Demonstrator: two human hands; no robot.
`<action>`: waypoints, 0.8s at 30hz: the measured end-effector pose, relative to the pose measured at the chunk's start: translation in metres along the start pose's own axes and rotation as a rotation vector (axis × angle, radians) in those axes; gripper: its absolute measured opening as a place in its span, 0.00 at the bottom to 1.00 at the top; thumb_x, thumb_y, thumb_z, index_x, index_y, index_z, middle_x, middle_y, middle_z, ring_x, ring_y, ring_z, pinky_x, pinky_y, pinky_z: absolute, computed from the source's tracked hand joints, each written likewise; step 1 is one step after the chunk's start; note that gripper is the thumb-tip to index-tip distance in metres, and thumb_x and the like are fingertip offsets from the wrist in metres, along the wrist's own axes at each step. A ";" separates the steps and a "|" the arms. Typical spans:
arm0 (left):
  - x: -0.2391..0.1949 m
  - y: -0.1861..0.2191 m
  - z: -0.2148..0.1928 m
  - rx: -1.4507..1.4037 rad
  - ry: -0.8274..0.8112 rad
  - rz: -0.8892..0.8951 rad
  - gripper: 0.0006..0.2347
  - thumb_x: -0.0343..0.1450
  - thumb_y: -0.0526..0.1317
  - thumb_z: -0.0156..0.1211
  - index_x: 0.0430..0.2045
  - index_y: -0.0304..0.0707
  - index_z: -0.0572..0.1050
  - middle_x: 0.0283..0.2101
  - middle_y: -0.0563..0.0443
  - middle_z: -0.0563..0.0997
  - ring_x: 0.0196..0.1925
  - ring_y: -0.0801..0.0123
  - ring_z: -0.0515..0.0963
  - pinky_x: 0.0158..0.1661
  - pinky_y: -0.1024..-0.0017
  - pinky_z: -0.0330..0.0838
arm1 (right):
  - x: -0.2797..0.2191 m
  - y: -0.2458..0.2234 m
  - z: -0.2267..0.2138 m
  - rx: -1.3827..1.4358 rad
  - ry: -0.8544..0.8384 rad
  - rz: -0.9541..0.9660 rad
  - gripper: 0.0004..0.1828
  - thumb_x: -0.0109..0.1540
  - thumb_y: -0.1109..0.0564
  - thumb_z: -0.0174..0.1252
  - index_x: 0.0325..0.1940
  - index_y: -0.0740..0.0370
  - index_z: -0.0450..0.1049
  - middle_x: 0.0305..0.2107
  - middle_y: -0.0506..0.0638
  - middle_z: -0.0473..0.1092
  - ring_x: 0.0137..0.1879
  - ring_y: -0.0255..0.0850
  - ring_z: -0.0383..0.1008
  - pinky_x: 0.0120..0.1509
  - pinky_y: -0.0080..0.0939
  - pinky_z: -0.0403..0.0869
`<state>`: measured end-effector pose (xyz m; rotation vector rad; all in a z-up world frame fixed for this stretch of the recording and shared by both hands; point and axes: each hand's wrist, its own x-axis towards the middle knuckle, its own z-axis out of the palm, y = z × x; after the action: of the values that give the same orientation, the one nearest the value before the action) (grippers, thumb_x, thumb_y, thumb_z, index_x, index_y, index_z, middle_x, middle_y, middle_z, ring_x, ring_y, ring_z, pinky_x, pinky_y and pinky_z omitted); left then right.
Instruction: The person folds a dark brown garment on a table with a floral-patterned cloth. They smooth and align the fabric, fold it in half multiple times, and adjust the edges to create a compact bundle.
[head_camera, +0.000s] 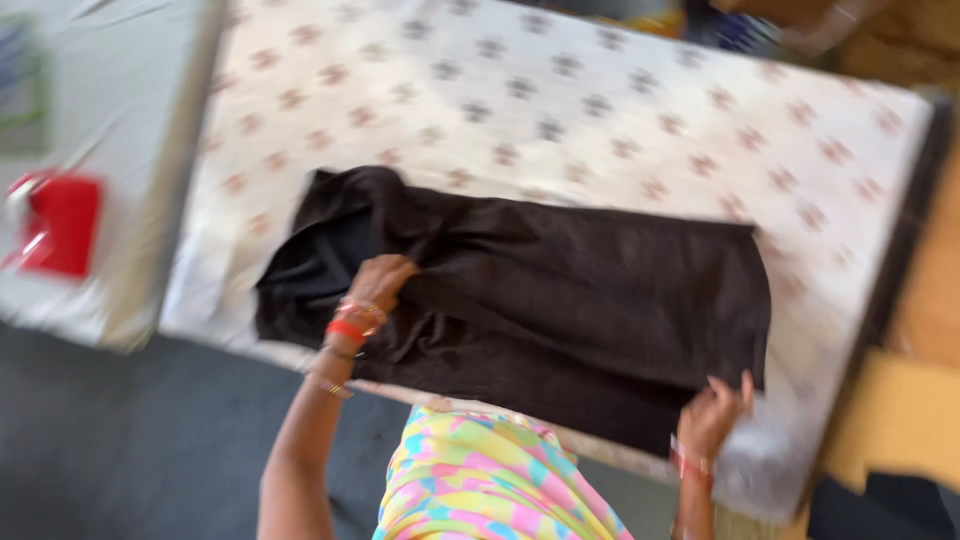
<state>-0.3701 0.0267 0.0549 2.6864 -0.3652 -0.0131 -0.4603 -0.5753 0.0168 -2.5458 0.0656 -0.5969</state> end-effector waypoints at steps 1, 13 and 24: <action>0.002 0.015 -0.002 -0.027 -0.014 0.005 0.21 0.58 0.25 0.60 0.45 0.43 0.77 0.49 0.50 0.77 0.54 0.55 0.74 0.52 0.57 0.67 | -0.018 0.008 -0.007 -0.087 -0.010 0.001 0.22 0.61 0.77 0.46 0.57 0.68 0.68 0.54 0.64 0.64 0.78 0.63 0.59 0.81 0.65 0.60; 0.041 -0.146 0.070 -0.690 0.544 -1.290 0.11 0.70 0.38 0.61 0.44 0.35 0.78 0.36 0.44 0.86 0.34 0.64 0.86 0.36 0.69 0.81 | 0.137 -0.164 0.097 0.379 -0.350 -0.117 0.07 0.69 0.66 0.54 0.48 0.64 0.76 0.42 0.56 0.77 0.46 0.49 0.81 0.49 0.43 0.78; 0.055 -0.204 0.158 -1.936 1.143 -1.337 0.25 0.70 0.42 0.66 0.53 0.16 0.67 0.57 0.26 0.76 0.51 0.41 0.81 0.46 0.53 0.83 | 0.101 -0.360 0.321 0.534 -0.649 -0.290 0.29 0.61 0.53 0.66 0.62 0.68 0.67 0.52 0.65 0.70 0.55 0.58 0.72 0.58 0.51 0.71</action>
<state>-0.2762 0.1259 -0.1707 0.3557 1.1515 0.4454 -0.2570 -0.1273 -0.0100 -2.1070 -0.6136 0.1318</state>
